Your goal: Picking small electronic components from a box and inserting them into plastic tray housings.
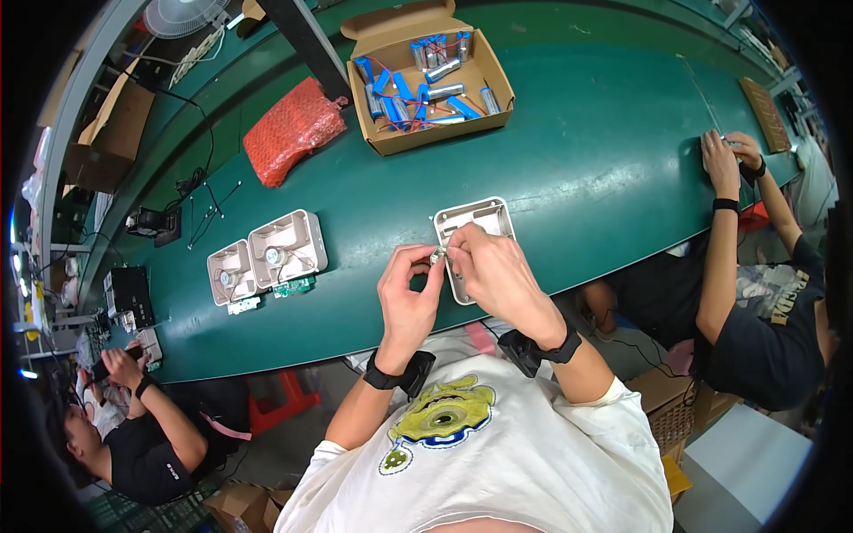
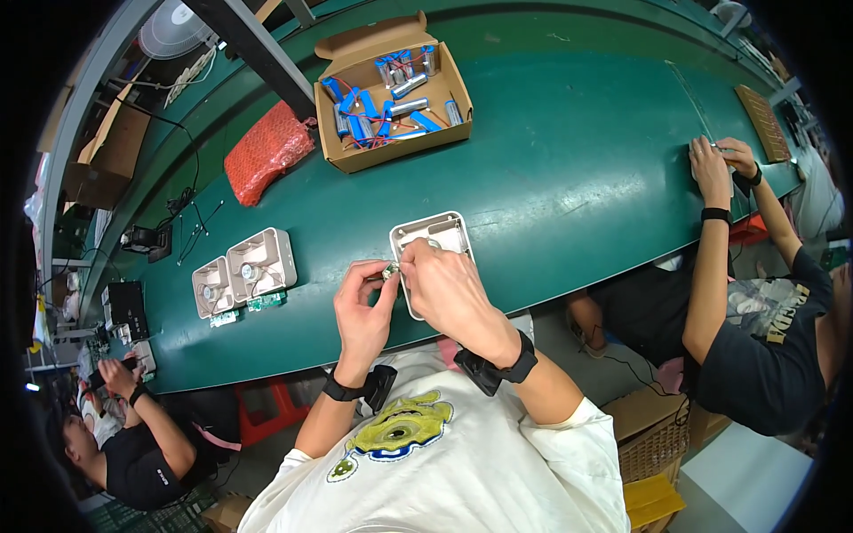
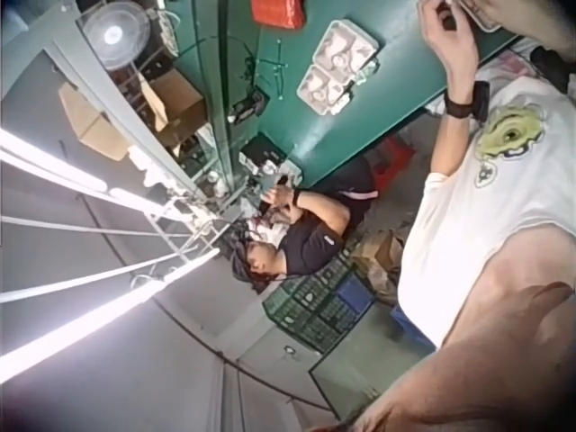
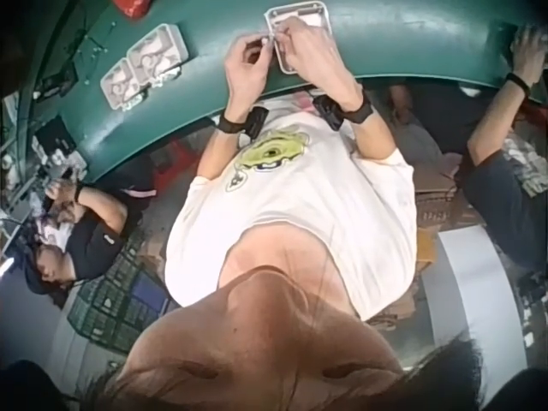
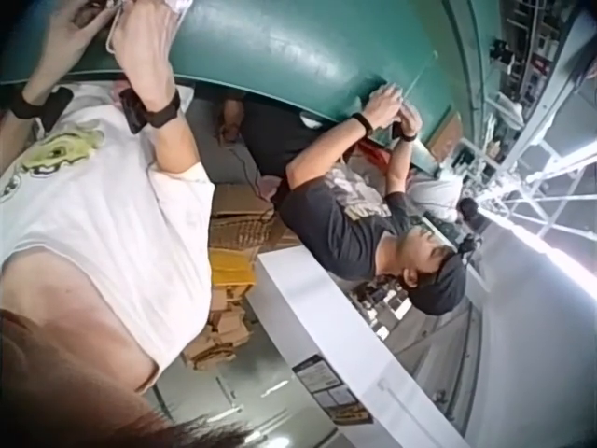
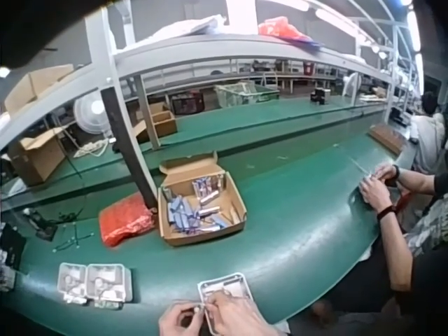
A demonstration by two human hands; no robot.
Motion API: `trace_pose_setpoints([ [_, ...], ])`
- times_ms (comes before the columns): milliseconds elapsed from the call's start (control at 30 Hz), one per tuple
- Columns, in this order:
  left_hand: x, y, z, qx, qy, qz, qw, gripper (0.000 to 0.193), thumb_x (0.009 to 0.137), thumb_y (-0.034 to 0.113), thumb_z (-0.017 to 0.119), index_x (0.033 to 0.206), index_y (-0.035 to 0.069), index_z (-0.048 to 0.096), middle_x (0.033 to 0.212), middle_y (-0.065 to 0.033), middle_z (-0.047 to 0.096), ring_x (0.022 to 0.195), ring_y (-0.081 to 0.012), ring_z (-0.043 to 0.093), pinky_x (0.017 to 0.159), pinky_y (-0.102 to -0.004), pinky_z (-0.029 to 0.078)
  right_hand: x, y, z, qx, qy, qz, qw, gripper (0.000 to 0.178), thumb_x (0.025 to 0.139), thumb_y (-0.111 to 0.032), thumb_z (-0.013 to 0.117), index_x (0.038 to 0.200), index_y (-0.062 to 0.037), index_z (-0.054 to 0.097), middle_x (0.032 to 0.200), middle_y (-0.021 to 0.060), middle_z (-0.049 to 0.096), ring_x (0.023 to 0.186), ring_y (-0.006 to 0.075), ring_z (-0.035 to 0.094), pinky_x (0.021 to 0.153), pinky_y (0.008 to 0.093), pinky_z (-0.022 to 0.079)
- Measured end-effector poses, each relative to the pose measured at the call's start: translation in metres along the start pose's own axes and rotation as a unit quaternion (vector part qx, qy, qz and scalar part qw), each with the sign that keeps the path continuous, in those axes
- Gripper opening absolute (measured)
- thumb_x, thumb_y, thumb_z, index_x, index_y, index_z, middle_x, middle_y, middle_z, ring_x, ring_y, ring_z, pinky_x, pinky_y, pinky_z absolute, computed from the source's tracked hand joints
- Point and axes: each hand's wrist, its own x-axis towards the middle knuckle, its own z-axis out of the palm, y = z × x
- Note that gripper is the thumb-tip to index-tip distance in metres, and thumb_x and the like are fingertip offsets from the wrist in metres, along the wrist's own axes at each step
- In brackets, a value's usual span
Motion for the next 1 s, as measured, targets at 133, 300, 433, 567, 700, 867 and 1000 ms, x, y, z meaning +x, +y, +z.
trace_pose_setpoints([
  [133, -0.001, 0.0, 0.001, 0.003, 0.004, 0.008, 1.0, 0.02, 0.093, -0.01, 0.071, 0.112, -0.006, 0.066, 0.114, -0.0106, 0.066, 0.102, -0.0153, 0.067, 0.086, -0.0277, 0.058, -0.001, -0.002, 0.001, -0.002, 0.003, 0.007, 1.0, 0.011, 0.099, -0.007, 0.062, 0.097, 0.0036, 0.063, 0.073, 0.0214, 0.068, 0.071, 0.0423, 0.069, 0.067, 0.0491, 0.054],
  [300, -0.001, -0.001, 0.003, 0.003, 0.011, 0.01, 1.0, 0.019, 0.093, -0.01, 0.071, 0.111, -0.006, 0.066, 0.115, -0.0109, 0.066, 0.102, -0.0156, 0.067, 0.086, -0.0278, 0.058, -0.003, -0.002, 0.005, -0.009, 0.025, 0.002, 1.0, 0.012, 0.099, -0.008, 0.062, 0.097, 0.0032, 0.064, 0.072, 0.0211, 0.068, 0.07, 0.0424, 0.069, 0.066, 0.0494, 0.054],
  [433, -0.002, 0.001, 0.004, 0.007, 0.018, 0.013, 1.0, 0.018, 0.093, -0.01, 0.072, 0.11, -0.005, 0.067, 0.114, -0.0112, 0.066, 0.101, -0.0157, 0.067, 0.085, -0.0279, 0.058, -0.004, 0.0, 0.007, -0.008, 0.041, 0.005, 0.999, 0.011, 0.098, -0.008, 0.062, 0.098, 0.0028, 0.063, 0.072, 0.0208, 0.068, 0.069, 0.0427, 0.069, 0.066, 0.0503, 0.054],
  [567, -0.002, 0.003, 0.005, 0.025, 0.024, 0.025, 0.999, 0.018, 0.092, -0.01, 0.072, 0.108, -0.006, 0.067, 0.114, -0.0115, 0.066, 0.099, -0.0159, 0.067, 0.084, -0.0279, 0.058, -0.005, -0.002, 0.007, -0.026, 0.043, -0.001, 0.999, 0.01, 0.097, -0.007, 0.062, 0.098, 0.0023, 0.063, 0.072, 0.0211, 0.068, 0.069, 0.043, 0.069, 0.065, 0.0507, 0.054],
  [700, -0.002, 0.003, 0.006, 0.038, 0.028, 0.038, 0.998, 0.018, 0.091, -0.011, 0.073, 0.108, -0.006, 0.067, 0.114, -0.0119, 0.066, 0.098, -0.016, 0.067, 0.083, -0.0277, 0.058, -0.006, -0.003, 0.008, -0.025, 0.051, -0.007, 0.998, 0.008, 0.097, -0.006, 0.062, 0.097, 0.002, 0.062, 0.073, 0.0213, 0.068, 0.069, 0.0432, 0.069, 0.065, 0.0507, 0.054],
  [867, -0.002, 0.003, 0.006, 0.039, 0.034, 0.039, 0.998, 0.019, 0.09, -0.012, 0.073, 0.108, -0.006, 0.068, 0.114, -0.0123, 0.066, 0.097, -0.0161, 0.067, 0.082, -0.0274, 0.058, -0.008, -0.004, 0.011, -0.05, 0.053, -0.005, 0.997, 0.007, 0.096, -0.006, 0.064, 0.098, 0.0013, 0.062, 0.073, 0.0211, 0.069, 0.069, 0.0427, 0.07, 0.064, 0.0506, 0.054],
  [1000, -0.003, 0.003, 0.006, 0.045, 0.038, 0.047, 0.997, 0.02, 0.09, -0.012, 0.073, 0.108, -0.006, 0.068, 0.113, -0.0125, 0.066, 0.096, -0.0166, 0.067, 0.081, -0.0278, 0.058, -0.009, -0.006, 0.015, -0.075, 0.066, -0.011, 0.995, 0.007, 0.096, -0.006, 0.065, 0.098, 0.0004, 0.062, 0.073, 0.0208, 0.069, 0.069, 0.042, 0.07, 0.064, 0.0505, 0.055],
])
